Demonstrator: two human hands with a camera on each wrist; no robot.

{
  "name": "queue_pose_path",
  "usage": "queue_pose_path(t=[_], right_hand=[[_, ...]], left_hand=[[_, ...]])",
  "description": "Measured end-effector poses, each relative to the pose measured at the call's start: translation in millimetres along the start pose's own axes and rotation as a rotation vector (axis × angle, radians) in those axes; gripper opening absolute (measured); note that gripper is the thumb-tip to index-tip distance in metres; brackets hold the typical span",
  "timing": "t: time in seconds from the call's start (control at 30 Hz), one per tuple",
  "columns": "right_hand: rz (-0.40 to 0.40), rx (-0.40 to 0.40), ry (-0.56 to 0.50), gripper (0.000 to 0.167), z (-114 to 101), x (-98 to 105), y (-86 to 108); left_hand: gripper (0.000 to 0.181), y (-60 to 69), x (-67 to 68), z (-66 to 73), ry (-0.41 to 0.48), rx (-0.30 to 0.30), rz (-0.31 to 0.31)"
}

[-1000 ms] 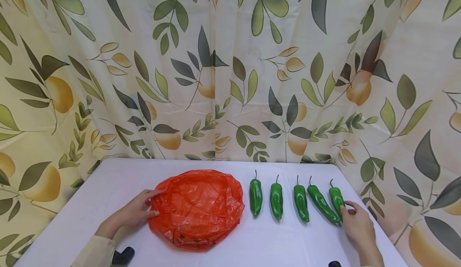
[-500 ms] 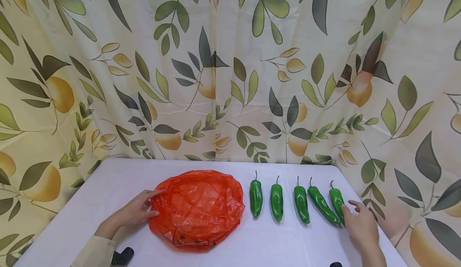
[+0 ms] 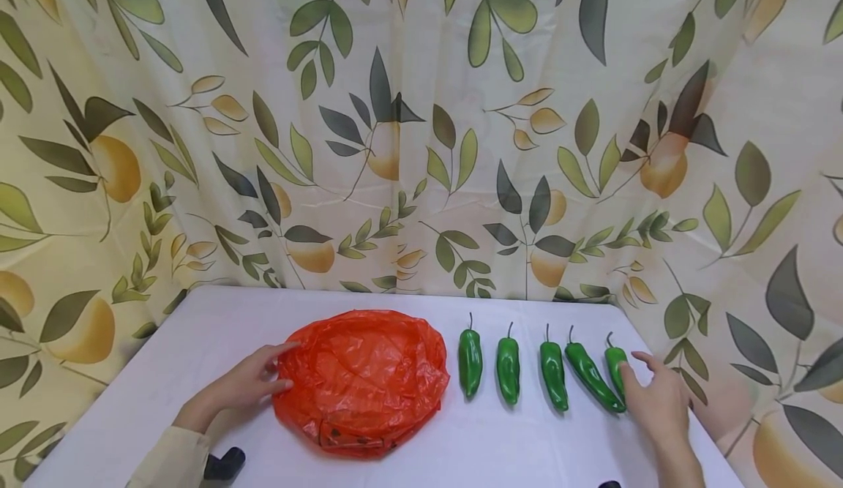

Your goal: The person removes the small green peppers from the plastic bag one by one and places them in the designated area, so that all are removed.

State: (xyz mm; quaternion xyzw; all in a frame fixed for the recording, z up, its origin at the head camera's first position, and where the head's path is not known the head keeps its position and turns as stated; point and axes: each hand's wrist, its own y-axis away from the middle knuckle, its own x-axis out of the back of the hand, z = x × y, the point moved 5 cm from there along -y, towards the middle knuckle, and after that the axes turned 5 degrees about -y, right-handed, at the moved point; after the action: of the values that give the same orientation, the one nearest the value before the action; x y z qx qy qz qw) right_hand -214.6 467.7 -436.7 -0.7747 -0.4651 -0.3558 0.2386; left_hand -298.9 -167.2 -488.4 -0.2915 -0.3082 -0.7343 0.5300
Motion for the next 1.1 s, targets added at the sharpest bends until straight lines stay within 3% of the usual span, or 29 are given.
queue_pose_path(t=[0.13,0.4,0.6,0.83,1.1], right_hand=[[0.017,-0.003,-0.016,0.059,-11.4,-3.3,3.8],[0.045,0.073,-0.032,0.053,-25.3,-9.8,8.3],[0.028,0.113,-0.019,0.053,-33.7,-13.1,10.2],[-0.012,0.086,-0.028,0.055,-44.0,-20.4,13.3],[0.017,0.205,-0.023,0.051,-58.3,-25.5,23.4]], left_hand=[[0.074,1.1,1.3,0.9,0.003,-0.001,-0.004],[0.071,2.8,5.2,-0.5,0.024,-0.008,-0.007],[0.068,5.4,12.5,-1.7,0.019,-0.009,0.007],[0.067,6.9,22.5,-4.7,0.021,-0.028,0.031],[0.064,8.0,27.7,-0.2,0.028,-0.062,0.064]])
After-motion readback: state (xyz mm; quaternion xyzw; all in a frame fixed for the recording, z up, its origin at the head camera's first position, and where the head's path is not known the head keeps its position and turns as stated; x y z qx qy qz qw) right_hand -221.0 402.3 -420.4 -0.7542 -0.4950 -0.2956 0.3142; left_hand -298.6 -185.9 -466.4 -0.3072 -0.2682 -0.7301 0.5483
